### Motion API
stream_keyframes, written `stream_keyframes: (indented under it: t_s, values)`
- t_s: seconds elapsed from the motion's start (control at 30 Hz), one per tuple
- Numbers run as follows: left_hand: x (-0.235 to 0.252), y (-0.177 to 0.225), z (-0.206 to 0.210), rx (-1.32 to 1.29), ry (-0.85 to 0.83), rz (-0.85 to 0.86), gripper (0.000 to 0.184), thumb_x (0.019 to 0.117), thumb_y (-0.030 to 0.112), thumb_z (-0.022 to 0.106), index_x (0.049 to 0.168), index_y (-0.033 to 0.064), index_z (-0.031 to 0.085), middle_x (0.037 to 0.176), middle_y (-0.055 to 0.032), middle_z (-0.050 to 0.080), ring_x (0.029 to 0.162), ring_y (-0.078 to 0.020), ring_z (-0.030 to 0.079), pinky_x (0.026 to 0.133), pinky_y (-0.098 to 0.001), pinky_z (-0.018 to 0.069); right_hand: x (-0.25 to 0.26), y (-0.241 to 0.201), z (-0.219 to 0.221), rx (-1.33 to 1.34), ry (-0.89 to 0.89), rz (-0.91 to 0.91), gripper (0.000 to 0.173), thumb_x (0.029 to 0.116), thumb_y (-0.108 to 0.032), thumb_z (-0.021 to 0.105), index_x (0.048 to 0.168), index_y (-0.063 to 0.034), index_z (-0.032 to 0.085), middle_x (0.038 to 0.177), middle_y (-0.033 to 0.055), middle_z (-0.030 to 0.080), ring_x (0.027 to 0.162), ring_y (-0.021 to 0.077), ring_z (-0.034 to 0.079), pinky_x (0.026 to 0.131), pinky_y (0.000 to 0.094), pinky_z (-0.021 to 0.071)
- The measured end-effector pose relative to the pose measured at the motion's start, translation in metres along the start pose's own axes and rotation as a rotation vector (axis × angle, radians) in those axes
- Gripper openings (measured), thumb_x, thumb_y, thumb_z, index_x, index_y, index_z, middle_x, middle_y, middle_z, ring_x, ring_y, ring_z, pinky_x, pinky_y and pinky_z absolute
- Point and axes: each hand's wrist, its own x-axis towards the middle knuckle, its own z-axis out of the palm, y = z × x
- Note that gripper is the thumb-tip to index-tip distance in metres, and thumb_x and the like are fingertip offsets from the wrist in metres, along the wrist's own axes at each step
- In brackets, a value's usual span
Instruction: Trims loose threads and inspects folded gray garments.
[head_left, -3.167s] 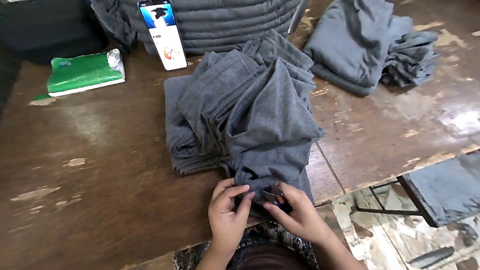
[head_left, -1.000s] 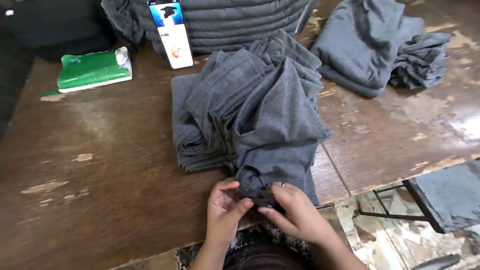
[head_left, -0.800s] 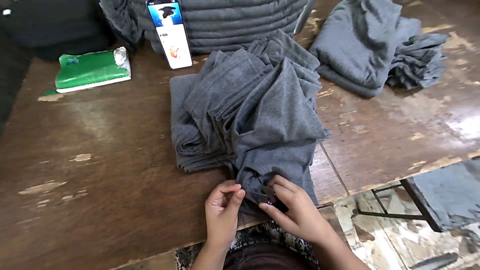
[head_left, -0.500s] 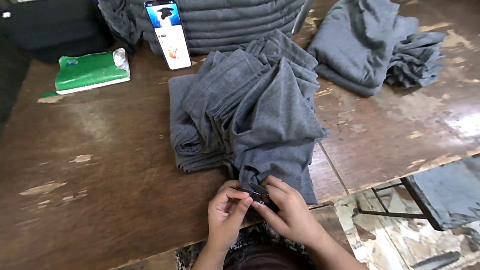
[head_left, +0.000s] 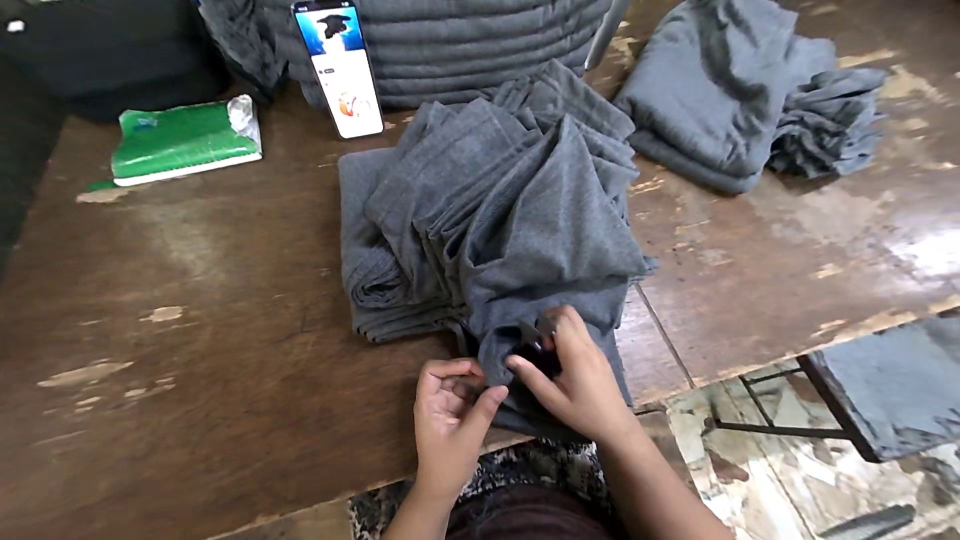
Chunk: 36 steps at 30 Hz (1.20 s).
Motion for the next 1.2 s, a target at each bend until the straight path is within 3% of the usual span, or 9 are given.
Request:
stream_keyframes:
  t_s: [0.07,0.13,0.23,0.3,0.4,0.5,0.6,0.8,1.2]
  values:
    - [-0.001,0.0,-0.003,0.015,-0.007,0.017,0.027,0.0896,0.006,0.076,0.11,0.018,0.064,0.108,0.0052,0.071,0.098,-0.0039,0.069,0.086,-0.021,0.0589,0.005,0.011,0.004,-0.069,0.006,0.052,0.033,0.0886,-0.027,0.067,0.096,0.0049,0.062,0.095,0.0197,0.063,0.077,0.0246,0.063,0.065,0.0369,0.0546]
    - [0.0,0.001,-0.007,0.029,-0.027,0.047,0.023,0.0902,0.007,0.075,0.107,0.0197,0.068,0.107,0.0064,0.071,0.099,-0.0023,0.068,0.085,-0.0185,0.0579,0.004,0.019,0.0,0.013,0.086,0.018,0.022,0.0797,-0.012,0.064,0.095,0.004,0.061,0.096,0.0169,0.062,0.083,0.0195,0.061,0.071,0.0304,0.0523]
    - [-0.002,0.009,-0.015,0.102,-0.058,0.087,0.025,0.0883,0.001,0.076,0.106,0.0182,0.069,0.105,0.0057,0.071,0.097,-0.003,0.068,0.082,-0.0178,0.0585,-0.005,0.029,-0.018,0.538,0.159,-0.088,0.02,0.083,-0.008,0.064,0.099,-0.0155,0.055,0.113,-0.0028,0.063,0.107,0.004,0.061,0.091,0.0204,0.0508]
    - [-0.003,0.013,-0.022,0.262,-0.096,0.132,0.025,0.0872,0.0,0.076,0.104,0.017,0.069,0.103,0.0059,0.072,0.095,-0.0032,0.069,0.081,-0.0183,0.0594,-0.012,0.03,-0.034,0.747,0.121,-0.127,0.024,0.0868,-0.004,0.061,0.101,-0.0231,0.059,0.114,-0.0066,0.07,0.104,0.0058,0.068,0.089,0.0234,0.0568]
    - [-0.001,0.018,-0.033,0.579,-0.206,0.226,0.012,0.0863,0.001,0.073,0.092,0.0103,0.068,0.098,0.0026,0.073,0.096,-0.0035,0.07,0.084,-0.0182,0.0589,-0.025,0.033,-0.049,0.457,-0.132,-0.085,0.006,0.091,-0.01,0.053,0.096,-0.0102,0.056,0.093,-0.0013,0.071,0.084,0.0016,0.066,0.075,0.0193,0.0546]
    - [0.003,0.023,-0.039,0.679,-0.277,0.242,0.012,0.0833,0.0,0.074,0.082,0.0078,0.065,0.092,0.0013,0.073,0.095,-0.0059,0.07,0.085,-0.0192,0.0581,-0.032,0.027,-0.045,0.057,-0.349,-0.054,0.03,0.1005,-0.033,0.054,0.097,-0.0047,0.062,0.083,0.0074,0.06,0.076,0.0173,0.059,0.067,0.035,0.0509]
    - [0.006,0.029,-0.044,0.683,-0.315,0.206,0.013,0.0837,0.003,0.075,0.081,0.0084,0.065,0.091,0.0019,0.074,0.093,-0.0051,0.071,0.084,-0.0186,0.0585,-0.033,0.019,-0.04,-0.082,-0.384,-0.135,0.053,0.104,-0.056,0.045,0.09,-0.007,0.058,0.08,0.009,0.057,0.077,0.0242,0.058,0.067,0.04,0.048]
    - [0.002,0.032,-0.043,0.767,-0.215,0.094,0.015,0.0897,0.01,0.074,0.104,0.005,0.071,0.1,-0.0011,0.074,0.082,0.0004,0.066,0.073,-0.0132,0.0559,-0.029,0.014,-0.033,-0.219,-0.396,-0.222,0.058,0.1058,-0.057,0.037,0.085,-0.0081,0.061,0.082,0.01,0.062,0.08,0.0301,0.063,0.066,0.0438,0.0519]
    - [-0.001,0.028,-0.036,0.682,-0.299,0.1,0.008,0.0961,0.002,0.06,0.104,0.0045,0.062,0.103,-0.0019,0.071,0.095,-0.0011,0.068,0.082,-0.0155,0.057,-0.028,0.006,-0.022,-0.35,-0.397,-0.271,0.057,0.1064,-0.053,0.036,0.083,-0.0093,0.065,0.082,0.0087,0.066,0.081,0.0321,0.067,0.065,0.0452,0.0537]
